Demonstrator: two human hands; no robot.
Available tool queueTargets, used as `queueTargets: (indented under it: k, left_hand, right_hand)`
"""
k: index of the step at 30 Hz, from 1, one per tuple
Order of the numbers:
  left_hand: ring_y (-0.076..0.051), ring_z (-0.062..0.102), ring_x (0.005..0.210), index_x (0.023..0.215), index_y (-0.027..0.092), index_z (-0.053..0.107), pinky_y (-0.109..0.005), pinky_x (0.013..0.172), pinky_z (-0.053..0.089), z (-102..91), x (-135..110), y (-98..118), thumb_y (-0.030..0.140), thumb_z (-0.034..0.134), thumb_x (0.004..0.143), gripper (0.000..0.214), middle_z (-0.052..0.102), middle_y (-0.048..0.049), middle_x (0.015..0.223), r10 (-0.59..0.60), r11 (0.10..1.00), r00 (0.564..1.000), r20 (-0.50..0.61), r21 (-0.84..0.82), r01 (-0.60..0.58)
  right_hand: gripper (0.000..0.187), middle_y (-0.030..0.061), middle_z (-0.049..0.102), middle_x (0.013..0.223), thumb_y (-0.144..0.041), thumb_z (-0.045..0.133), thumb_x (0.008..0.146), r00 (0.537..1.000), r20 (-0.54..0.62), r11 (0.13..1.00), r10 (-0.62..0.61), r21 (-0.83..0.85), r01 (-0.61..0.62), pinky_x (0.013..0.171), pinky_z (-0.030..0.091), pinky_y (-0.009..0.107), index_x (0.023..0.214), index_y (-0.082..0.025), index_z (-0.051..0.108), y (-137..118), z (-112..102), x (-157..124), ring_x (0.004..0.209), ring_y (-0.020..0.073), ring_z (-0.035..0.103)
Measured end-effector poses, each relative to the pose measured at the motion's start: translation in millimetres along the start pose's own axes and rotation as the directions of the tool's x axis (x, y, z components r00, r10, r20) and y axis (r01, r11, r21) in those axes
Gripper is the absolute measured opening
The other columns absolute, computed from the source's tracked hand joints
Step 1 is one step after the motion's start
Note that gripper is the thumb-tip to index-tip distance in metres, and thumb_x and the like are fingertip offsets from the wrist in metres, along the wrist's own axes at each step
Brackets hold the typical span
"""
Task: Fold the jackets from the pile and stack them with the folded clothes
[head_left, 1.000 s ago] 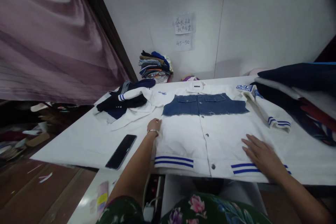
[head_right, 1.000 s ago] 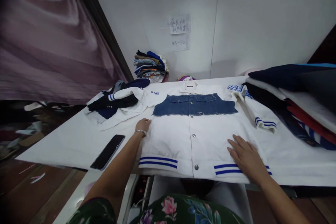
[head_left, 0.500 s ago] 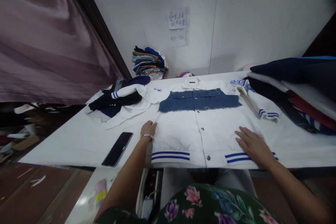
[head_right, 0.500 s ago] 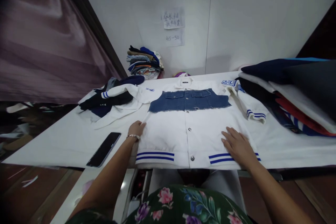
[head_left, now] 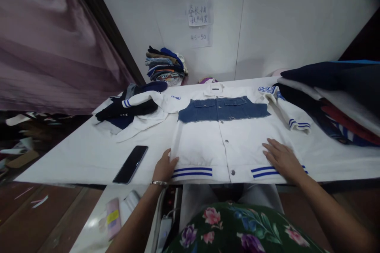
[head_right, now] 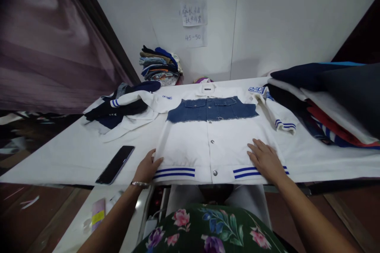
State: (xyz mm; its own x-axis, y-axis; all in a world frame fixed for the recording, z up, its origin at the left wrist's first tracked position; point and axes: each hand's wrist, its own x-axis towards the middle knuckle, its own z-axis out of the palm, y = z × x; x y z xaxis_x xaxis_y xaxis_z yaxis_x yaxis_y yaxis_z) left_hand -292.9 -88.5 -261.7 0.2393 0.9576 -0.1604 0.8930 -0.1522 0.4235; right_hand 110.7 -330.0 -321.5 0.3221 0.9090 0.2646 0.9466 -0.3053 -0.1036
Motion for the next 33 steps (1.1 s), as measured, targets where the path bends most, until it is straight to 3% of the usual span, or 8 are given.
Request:
queueTargets:
  k: [6, 8, 10, 14, 18, 21, 27, 33]
  left_hand:
    - [-0.031, 0.063, 0.102, 0.139, 0.015, 0.038, -0.041, 0.084, 0.048, -4.6, -0.9, 5.2, 0.040, 0.043, 0.090, 0.055, 0.066, -0.0149, 0.110, -0.004, 0.956, 1.000, -0.017, 0.293, 0.008]
    - [-0.031, 0.056, 0.114, 0.137, 0.014, 0.040, -0.042, 0.093, 0.046, -5.5, 1.4, 9.2, 0.039, 0.044, 0.088, 0.055, 0.060, -0.0164, 0.122, 0.138, 0.941, 0.983, -0.119, 0.325, -0.093]
    - [-0.029, 0.045, 0.128, 0.134, 0.014, 0.044, -0.040, 0.104, 0.039, -2.7, 2.7, 16.7, 0.038, 0.046, 0.087, 0.053, 0.052, -0.0160, 0.135, 0.313, 0.907, 0.927, -0.206, 0.353, -0.228]
    - [-0.027, 0.030, 0.138, 0.131, 0.016, 0.049, -0.041, 0.112, 0.029, 15.5, 2.8, 35.3, 0.041, 0.050, 0.086, 0.052, 0.038, -0.0131, 0.148, 0.501, 0.819, 0.855, -0.134, 0.393, -0.418]
    - [-0.031, 0.029, 0.138, 0.133, 0.018, 0.051, -0.052, 0.110, 0.027, 35.7, 4.1, 39.6, 0.044, 0.049, 0.087, 0.053, 0.036, -0.0126, 0.149, 0.460, 0.813, 0.888, -0.033, 0.418, -0.405]
    - [-0.031, 0.034, 0.136, 0.133, 0.021, 0.053, -0.052, 0.110, 0.027, 41.0, 6.3, 33.7, 0.044, 0.049, 0.087, 0.051, 0.040, -0.0112, 0.146, 0.450, 0.812, 0.893, -0.007, 0.419, -0.406]
    - [-0.029, 0.034, 0.136, 0.131, 0.023, 0.055, -0.051, 0.109, 0.028, 35.4, 11.2, 32.1, 0.042, 0.049, 0.088, 0.047, 0.041, -0.0105, 0.146, 0.429, 0.825, 0.903, 0.008, 0.402, -0.396]
    - [-0.031, 0.028, 0.139, 0.134, 0.021, 0.052, -0.054, 0.110, 0.024, 42.3, 16.4, 45.4, 0.045, 0.047, 0.088, 0.052, 0.036, -0.0117, 0.149, 0.512, 0.792, 0.858, -0.034, 0.406, -0.456]
  right_hand:
    - [0.049, 0.0113, 0.049, 0.140, -0.047, 0.033, 0.093, 0.999, 0.038, 0.998, -0.002, 0.066, -0.001, 0.104, 0.038, 0.045, 0.124, -0.020, 0.059, 3.9, -4.3, 0.0, 0.132, 0.0273, 0.041]
    - [0.052, 0.0118, 0.048, 0.140, -0.049, 0.034, 0.092, 0.998, 0.058, 0.992, -0.017, 0.126, 0.010, 0.105, 0.039, 0.044, 0.127, -0.019, 0.058, 6.2, -9.2, 4.7, 0.131, 0.0271, 0.042]
    - [0.055, 0.0128, 0.047, 0.141, -0.051, 0.034, 0.092, 0.999, 0.041, 0.987, -0.025, 0.158, 0.018, 0.106, 0.038, 0.043, 0.130, -0.017, 0.056, 8.6, -15.0, 15.0, 0.132, 0.0271, 0.041]
    - [0.057, 0.0136, 0.039, 0.147, -0.051, 0.034, 0.092, 1.000, 0.010, 0.996, 0.029, 0.086, -0.030, 0.108, 0.034, 0.046, 0.135, -0.017, 0.050, 17.1, -21.6, 47.0, 0.136, 0.0299, 0.033]
    - [0.058, 0.0128, 0.034, 0.150, -0.052, 0.033, 0.091, 0.982, 0.098, 0.987, 0.159, -0.045, -0.155, 0.106, 0.031, 0.055, 0.139, -0.020, 0.043, 35.1, -15.4, 67.4, 0.138, 0.0319, 0.028]
    - [0.058, 0.0113, 0.035, 0.150, -0.054, 0.030, 0.092, 0.957, 0.169, 0.970, 0.237, -0.089, -0.225, 0.107, 0.029, 0.056, 0.137, -0.021, 0.044, 48.4, -6.7, 64.3, 0.138, 0.0297, 0.029]
    - [0.056, 0.0091, 0.038, 0.148, -0.056, 0.027, 0.091, 0.949, 0.179, 0.966, 0.258, -0.081, -0.247, 0.106, 0.030, 0.057, 0.133, -0.025, 0.048, 52.3, -4.3, 61.0, 0.137, 0.0297, 0.030]
    - [0.060, 0.0142, 0.032, 0.151, -0.055, 0.028, 0.092, 0.968, 0.158, 0.980, 0.195, -0.059, -0.188, 0.109, 0.024, 0.055, 0.137, -0.019, 0.044, 39.9, -19.3, 105.0, 0.140, 0.0311, 0.023]
